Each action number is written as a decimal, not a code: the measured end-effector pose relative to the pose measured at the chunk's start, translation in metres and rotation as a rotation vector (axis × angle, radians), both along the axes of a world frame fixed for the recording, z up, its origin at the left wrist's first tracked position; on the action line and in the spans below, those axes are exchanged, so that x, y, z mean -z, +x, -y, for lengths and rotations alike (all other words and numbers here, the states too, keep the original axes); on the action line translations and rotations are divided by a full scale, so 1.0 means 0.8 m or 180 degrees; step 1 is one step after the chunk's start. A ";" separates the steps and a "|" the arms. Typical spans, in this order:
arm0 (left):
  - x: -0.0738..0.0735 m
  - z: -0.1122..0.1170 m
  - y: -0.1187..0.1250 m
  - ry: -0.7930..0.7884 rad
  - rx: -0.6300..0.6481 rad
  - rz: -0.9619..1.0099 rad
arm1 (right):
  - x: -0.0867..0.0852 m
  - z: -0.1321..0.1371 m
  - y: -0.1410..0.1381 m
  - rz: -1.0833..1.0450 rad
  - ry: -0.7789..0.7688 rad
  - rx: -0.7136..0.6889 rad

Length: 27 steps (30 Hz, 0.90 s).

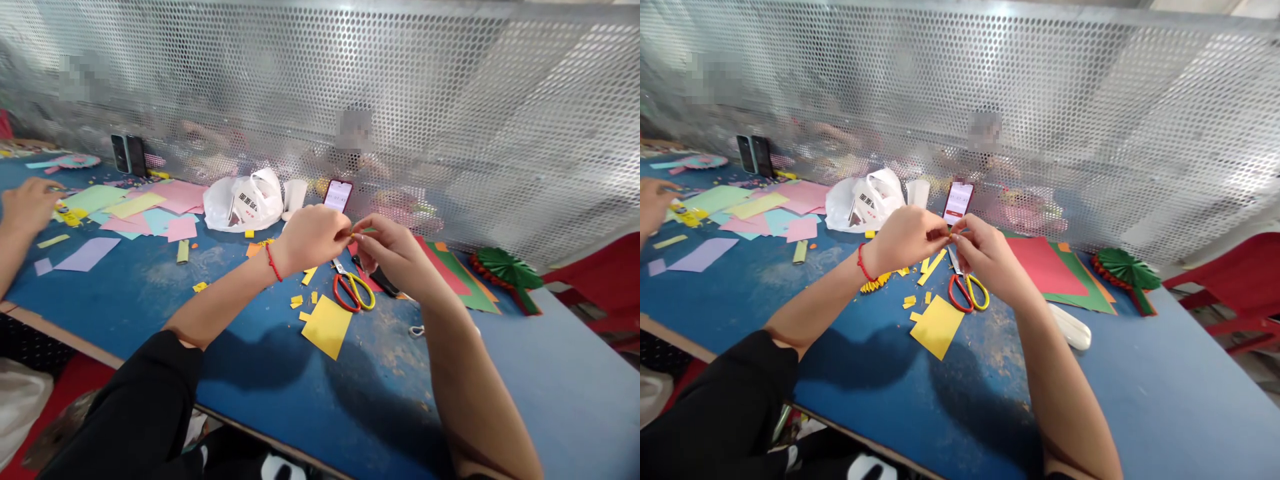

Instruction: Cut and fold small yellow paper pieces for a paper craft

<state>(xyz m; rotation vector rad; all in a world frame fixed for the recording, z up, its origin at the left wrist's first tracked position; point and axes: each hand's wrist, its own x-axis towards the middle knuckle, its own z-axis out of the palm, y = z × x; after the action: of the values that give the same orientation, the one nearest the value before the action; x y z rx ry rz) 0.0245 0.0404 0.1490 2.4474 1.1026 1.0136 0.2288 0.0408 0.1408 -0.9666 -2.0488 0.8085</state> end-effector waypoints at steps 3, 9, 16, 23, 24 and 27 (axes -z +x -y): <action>0.000 -0.005 0.003 0.0090 0.0065 -0.0169 | 0.000 0.000 0.002 0.0443 0.0329 0.0147; -0.002 -0.019 0.015 0.0260 0.0275 -0.0447 | -0.002 0.000 0.003 0.1314 0.0736 0.0486; 0.003 -0.039 0.007 0.0075 0.0804 -0.0427 | -0.002 -0.007 0.011 0.0840 0.0500 0.0119; -0.004 -0.043 -0.006 -0.1716 0.1729 0.0520 | -0.003 -0.021 0.020 -0.0155 -0.0650 -0.1004; -0.005 -0.042 -0.007 -0.1928 0.1834 0.0471 | -0.002 -0.022 0.019 -0.0202 -0.0821 -0.1198; -0.009 -0.039 -0.009 -0.2377 0.2042 0.0412 | 0.007 -0.026 0.017 -0.0428 -0.1183 -0.1644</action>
<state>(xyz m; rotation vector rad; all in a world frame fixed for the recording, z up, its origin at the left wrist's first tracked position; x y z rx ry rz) 0.0170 0.0713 0.1560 1.8670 0.4532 0.4302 0.2421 0.0620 0.1356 -0.5422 -2.0937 1.5237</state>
